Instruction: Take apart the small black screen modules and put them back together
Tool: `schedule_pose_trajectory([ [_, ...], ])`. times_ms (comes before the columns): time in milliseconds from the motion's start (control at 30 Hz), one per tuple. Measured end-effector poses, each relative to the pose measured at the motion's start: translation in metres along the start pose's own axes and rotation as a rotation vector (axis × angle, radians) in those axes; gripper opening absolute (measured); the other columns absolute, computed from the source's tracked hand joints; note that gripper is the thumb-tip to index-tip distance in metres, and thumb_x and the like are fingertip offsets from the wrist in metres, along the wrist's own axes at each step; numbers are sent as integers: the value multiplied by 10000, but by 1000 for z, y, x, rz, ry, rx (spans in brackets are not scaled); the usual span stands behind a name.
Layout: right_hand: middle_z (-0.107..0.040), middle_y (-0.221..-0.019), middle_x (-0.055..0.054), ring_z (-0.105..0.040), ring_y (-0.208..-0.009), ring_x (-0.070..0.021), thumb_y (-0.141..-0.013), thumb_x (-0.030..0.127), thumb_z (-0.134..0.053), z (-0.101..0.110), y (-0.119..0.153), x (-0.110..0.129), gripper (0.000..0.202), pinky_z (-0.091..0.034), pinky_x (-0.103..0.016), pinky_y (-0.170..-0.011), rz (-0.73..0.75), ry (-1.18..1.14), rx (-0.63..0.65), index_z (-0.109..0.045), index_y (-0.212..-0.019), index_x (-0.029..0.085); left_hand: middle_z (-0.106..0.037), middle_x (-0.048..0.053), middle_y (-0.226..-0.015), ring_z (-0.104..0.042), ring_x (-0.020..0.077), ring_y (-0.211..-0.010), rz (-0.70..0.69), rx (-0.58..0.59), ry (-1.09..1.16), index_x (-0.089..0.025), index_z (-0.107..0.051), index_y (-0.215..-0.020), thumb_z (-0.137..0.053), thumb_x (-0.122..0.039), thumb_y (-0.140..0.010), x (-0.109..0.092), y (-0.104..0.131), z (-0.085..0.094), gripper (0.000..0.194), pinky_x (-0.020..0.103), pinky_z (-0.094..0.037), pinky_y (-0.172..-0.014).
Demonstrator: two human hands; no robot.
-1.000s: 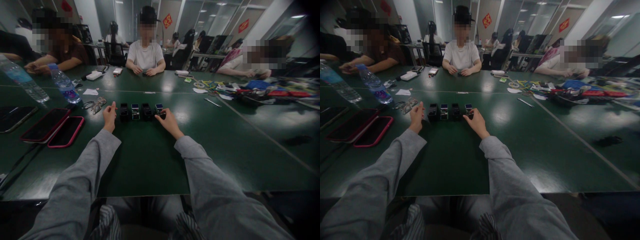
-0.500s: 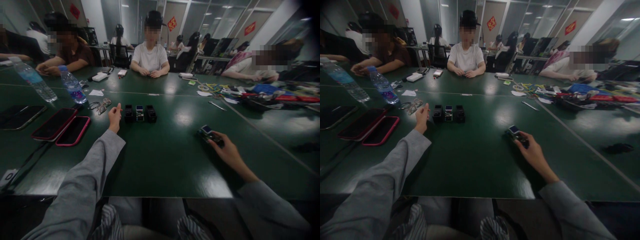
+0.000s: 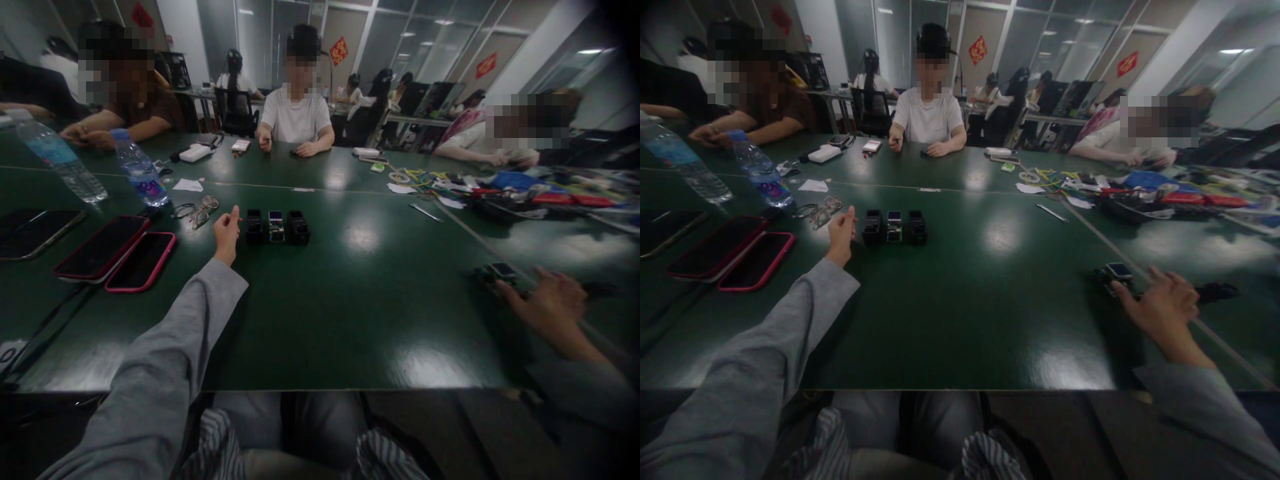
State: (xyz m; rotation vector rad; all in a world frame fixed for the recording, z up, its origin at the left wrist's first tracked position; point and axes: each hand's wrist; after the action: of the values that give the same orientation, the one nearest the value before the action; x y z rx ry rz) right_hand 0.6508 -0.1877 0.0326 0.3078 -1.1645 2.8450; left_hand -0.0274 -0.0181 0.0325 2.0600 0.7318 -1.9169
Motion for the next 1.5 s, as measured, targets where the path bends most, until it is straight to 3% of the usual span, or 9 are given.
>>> schedule_pose_trajectory([
  [133,-274,-1586,-129,-220,-1468,-445,-835,742,-484,-38,-9,109,784,-197,-769,-1068,-78,-2,-38,-313,-1522,406,-416,-53,-498,-340,60,-426,-18,13,-3,-187,-521,-625,-650,-640,-782,2,0,0,496,204,-231,-402],
  [333,-194,-1641,-91,-191,-1509,-349,-937,484,-532,-100,-8,343,729,-144,-600,-1218,476,-305,288,-213,-1565,298,-396,-57,-485,-324,59,-420,-29,6,-17,-188,-519,-621,-634,-642,-797,1,0,0,500,206,-222,-403],
  [467,-197,-1643,-51,-187,-1517,-301,-969,463,-469,-128,-18,402,663,-157,-579,-1225,466,-425,378,-200,-1558,319,-388,-57,-480,-334,62,-416,-15,3,-22,-192,-512,-615,-636,-627,-804,-2,1,0,490,208,-226,-402],
  [633,-429,-1493,-146,-505,-1296,-359,-962,557,-428,-140,-30,397,546,-418,-588,-1045,375,-460,440,-431,-1411,247,-391,-57,-477,-333,63,-413,-20,3,-26,-191,-515,-610,-649,-610,-800,-3,1,-1,479,208,-227,-402],
  [767,-537,-1287,-180,-525,-1214,-382,-904,571,-536,-140,-29,393,525,-447,-592,-993,249,-418,266,-518,-1284,209,-400,-56,-482,-341,63,-422,-26,8,-23,-186,-536,-627,-652,-638,-784,-1,0,-1,492,207,-228,-410],
  [933,-581,-1192,-137,-587,-1099,-328,-930,419,-509,-143,-32,389,411,-508,-544,-941,291,-433,345,-525,-1299,238,-399,-58,-476,-341,66,-420,-10,12,-30,-187,-537,-628,-653,-648,-776,-2,0,0,498,212,-230,-412],
  [1167,-577,-1265,-119,-622,-1069,-289,-915,385,-544,-95,-14,365,525,-553,-475,-904,381,-496,562,-457,-1408,229,-413,-55,-491,-338,66,-418,-14,12,-9,-193,-510,-614,-645,-610,-800,-3,1,0,477,213,-230,-408],
  [1300,-588,-1305,-92,-635,-1092,-269,-925,437,-547,-56,4,300,561,-550,-448,-930,386,-480,640,-424,-1459,318,-415,-54,-488,-335,62,-422,-32,21,-2,-188,-514,-607,-649,-598,-804,-3,2,0,474,210,-231,-413],
  [1500,-620,-1242,-214,-585,-1184,-351,-875,614,-539,-2,-5,123,628,-476,-527,-943,28,77,-7,-532,-1426,313,-417,-54,-488,-341,67,-424,-21,30,-19,-189,-530,-622,-651,-607,-802,-2,2,-1,471,209,-240,-415],
])
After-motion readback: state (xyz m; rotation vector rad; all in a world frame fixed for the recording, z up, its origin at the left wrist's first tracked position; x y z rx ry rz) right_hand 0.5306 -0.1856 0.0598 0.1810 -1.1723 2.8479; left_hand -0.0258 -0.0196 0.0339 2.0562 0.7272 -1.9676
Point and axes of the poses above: each hand's wrist, its own y-axis away from the middle knuckle, its own z-axis out of the back of the hand, x = y × z
